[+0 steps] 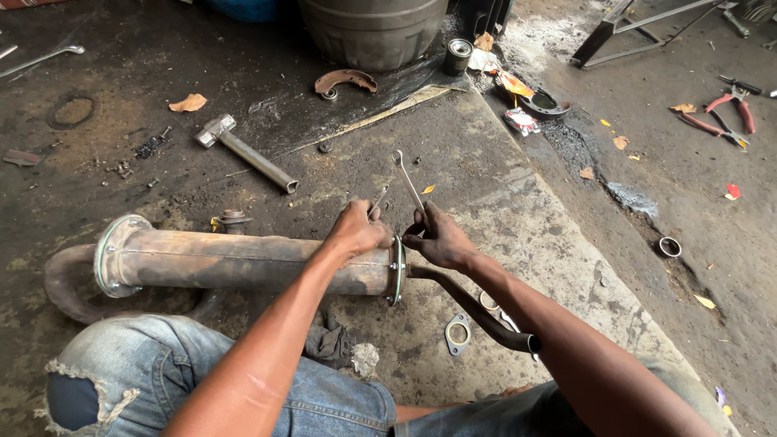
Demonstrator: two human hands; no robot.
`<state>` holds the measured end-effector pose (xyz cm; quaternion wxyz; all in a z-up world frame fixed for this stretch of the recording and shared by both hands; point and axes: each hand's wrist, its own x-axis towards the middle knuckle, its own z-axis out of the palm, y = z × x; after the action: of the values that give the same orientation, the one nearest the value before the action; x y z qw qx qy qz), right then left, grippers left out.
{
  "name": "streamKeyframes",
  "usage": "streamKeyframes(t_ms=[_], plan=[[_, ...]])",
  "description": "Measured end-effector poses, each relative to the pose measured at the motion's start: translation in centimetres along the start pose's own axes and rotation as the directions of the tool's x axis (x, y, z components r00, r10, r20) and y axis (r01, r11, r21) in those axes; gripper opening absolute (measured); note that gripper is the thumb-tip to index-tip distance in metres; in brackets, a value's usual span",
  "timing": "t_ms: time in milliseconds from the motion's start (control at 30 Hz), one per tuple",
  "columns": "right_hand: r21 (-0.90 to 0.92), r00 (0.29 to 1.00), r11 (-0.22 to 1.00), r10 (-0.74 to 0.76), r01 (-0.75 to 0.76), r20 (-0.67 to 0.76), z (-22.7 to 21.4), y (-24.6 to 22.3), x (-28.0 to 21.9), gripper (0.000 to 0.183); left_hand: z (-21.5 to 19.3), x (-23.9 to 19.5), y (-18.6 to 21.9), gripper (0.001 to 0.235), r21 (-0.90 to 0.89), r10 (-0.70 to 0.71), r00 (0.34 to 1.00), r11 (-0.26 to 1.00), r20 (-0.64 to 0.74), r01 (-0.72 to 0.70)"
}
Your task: The person sits on the floor and uses two wrenches to tighten bolts on a flange of a rusty exhaust pipe. The person repeatedly adjusts the wrenches and rotates the bolts to secure the flange connection.
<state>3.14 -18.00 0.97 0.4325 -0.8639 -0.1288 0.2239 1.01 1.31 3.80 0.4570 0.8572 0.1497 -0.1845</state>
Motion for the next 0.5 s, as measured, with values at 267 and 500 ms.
streamKeyframes(t_ms=[267,500], plan=[[0.049,1.0,0.999,0.021,-0.021,-0.018,0.2,-0.4,-0.2,0.036,0.6,1.6,-1.1,0.029,-0.001,0.024,0.999,1.0,0.032,-0.024],[0.158,0.997,0.985,0.071,-0.074,0.026,-0.1,0.6,0.6,0.052,0.0,1.2,-0.7,0.031,0.047,0.024,0.999,0.999,0.04,-0.025]])
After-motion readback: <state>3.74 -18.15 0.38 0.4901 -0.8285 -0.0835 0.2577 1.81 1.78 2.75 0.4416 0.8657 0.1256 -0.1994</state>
